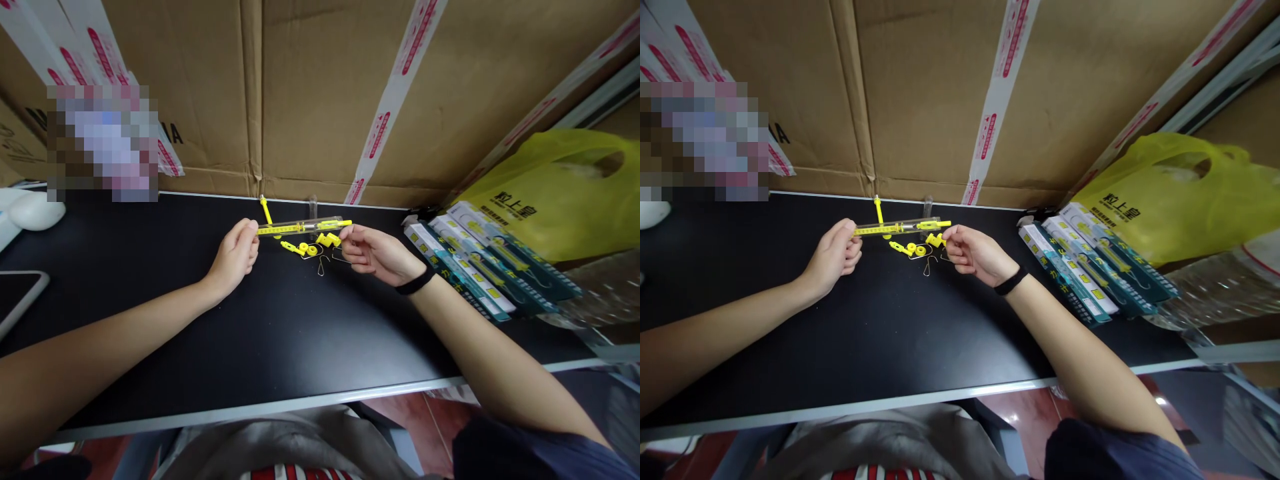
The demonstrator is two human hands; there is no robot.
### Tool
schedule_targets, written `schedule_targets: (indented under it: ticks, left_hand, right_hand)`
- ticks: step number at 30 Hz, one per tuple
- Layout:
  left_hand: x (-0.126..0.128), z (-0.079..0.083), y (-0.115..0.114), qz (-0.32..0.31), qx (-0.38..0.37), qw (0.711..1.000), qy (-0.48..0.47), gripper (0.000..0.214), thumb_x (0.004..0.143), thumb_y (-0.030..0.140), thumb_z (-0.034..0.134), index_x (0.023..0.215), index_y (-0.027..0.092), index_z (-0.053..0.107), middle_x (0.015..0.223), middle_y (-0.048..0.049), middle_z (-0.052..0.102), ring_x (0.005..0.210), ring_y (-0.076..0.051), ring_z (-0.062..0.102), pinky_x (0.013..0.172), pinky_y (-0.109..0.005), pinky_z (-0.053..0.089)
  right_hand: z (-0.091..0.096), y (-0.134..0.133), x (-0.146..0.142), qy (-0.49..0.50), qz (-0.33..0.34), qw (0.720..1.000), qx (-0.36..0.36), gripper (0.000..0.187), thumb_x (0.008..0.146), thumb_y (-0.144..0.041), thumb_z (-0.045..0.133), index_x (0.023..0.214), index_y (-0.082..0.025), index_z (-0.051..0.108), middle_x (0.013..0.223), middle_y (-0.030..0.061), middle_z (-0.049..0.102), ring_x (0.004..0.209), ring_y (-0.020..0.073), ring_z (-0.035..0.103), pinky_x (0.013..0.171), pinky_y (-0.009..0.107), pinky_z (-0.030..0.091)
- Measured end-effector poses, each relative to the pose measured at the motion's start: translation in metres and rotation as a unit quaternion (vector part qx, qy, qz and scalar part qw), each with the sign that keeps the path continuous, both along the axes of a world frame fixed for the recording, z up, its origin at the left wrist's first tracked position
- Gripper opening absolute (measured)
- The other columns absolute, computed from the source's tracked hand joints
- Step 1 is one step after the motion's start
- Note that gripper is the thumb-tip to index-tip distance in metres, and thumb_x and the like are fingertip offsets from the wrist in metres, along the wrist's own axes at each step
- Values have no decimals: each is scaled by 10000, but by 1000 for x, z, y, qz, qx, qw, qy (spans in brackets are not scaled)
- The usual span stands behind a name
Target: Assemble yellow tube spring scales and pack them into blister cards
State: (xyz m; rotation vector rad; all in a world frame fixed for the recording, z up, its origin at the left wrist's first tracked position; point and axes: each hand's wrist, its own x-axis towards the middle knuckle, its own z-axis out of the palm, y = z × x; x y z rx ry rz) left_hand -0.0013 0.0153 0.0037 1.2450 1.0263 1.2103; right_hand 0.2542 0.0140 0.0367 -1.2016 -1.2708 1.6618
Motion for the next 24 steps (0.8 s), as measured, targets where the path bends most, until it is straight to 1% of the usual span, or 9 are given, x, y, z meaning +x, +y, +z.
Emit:
schedule_targets:
  ticks: [5,7,10,13,14,16,20,22,24]
  left_hand:
    - [-4,4,5,28,12,999,-20,257,929,345,407,715,218,344,491,107,244,340,-38,185,319,-133,130]
    - [-4,4,6,30,20,999,-31,255,922,342,417,711,218,345,493,106,240,342,-39,182,320,-137,129]
    - [-4,4,6,40,16,998,-49,269,918,355,428,701,217,349,493,103,240,338,-39,176,317,-145,123]
    - [-5,3,7,57,9,996,-70,287,929,384,418,704,215,365,488,102,241,333,-39,168,317,-153,113]
    - [-5,2,7,62,8,995,-77,293,932,394,413,705,214,371,487,101,239,332,-39,165,318,-155,109]
    - [-6,0,9,67,7,994,-88,305,937,407,408,704,212,382,485,100,235,332,-39,161,320,-157,106]
    - [-8,-2,11,69,6,993,-95,316,939,421,408,703,211,393,481,100,230,332,-39,157,321,-157,106]
    - [-7,-2,11,69,6,993,-95,319,938,427,409,704,211,395,483,99,231,333,-40,156,319,-158,105]
    - [-7,-1,11,69,3,993,-94,323,936,434,413,704,210,392,484,99,232,335,-40,157,318,-157,106]
  right_hand:
    - [-4,5,8,-137,-31,981,133,202,865,-349,583,816,-216,439,524,-105,302,404,40,200,347,141,160]
    - [-2,6,14,-166,-40,972,162,222,858,-355,608,792,-208,455,520,-104,295,405,39,219,349,145,184]
    - [3,8,21,-163,-48,974,149,149,868,-303,570,799,-206,482,541,-93,287,415,48,219,352,155,179]
    - [3,8,21,-168,-19,979,110,22,852,-219,494,838,-204,503,573,-74,322,429,61,233,360,167,169]
    - [1,8,19,-183,-7,976,114,35,845,-203,474,852,-201,508,579,-69,337,434,65,242,367,175,180]
    - [-5,8,16,-232,5,960,160,73,843,-192,450,865,-193,519,585,-58,369,457,78,278,397,196,226]
    - [-15,9,13,-311,5,909,277,102,812,-158,435,843,-190,527,628,-28,449,555,109,386,495,234,315]
    - [-17,10,15,-290,6,917,274,116,778,-128,412,827,-204,486,625,-37,444,534,105,375,485,236,308]
    - [-16,11,18,-251,-3,937,245,138,753,-107,388,820,-220,433,609,-52,429,484,95,346,447,227,286]
